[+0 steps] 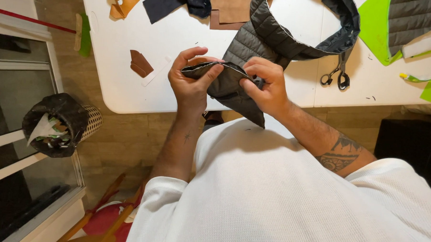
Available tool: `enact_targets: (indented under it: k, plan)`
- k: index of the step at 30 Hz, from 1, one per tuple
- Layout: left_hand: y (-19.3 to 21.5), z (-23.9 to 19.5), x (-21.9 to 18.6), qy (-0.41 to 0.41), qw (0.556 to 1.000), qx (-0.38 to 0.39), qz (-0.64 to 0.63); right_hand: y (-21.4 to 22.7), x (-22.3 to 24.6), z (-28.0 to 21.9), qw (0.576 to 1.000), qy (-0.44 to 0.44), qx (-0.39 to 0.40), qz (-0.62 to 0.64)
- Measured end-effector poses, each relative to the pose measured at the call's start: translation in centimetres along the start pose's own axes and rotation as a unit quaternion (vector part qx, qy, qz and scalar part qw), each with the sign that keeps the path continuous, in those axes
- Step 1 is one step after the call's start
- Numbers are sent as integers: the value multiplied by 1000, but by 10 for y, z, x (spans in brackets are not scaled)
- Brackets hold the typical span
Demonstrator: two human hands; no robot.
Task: Trimming excess material from a quilted bag panel and aligning it with a lining using clips.
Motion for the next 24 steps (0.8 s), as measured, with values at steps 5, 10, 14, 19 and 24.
enact_targets:
  k: [5,10,14,19,24]
  plan:
    - [-8,-5,-4,-1,999,26,37,-3,14,16,999,-17,25,10]
    - [-15,-7,-11,-29,997,35,60,-8,31,32,997,56,0,-58]
    - [-10,-9,-12,-42,995,72,53,-7,32,29,996,66,-9,-57]
    - [-10,-20,-18,-42,996,61,-58,-2,22,22,995,83,-43,-46]
    - [-8,-21,-7,-67,994,14,-89,-1,18,17,994,87,-54,-39]
Point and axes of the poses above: each hand's wrist, its own z-axis towards the middle knuckle, its own y-axis out of the back of the hand, x = y × z, the point moved 2 cm from there along z, towards the middle knuckle, and after that the axes turned 8 degrees about y, right-handed, at the moved point
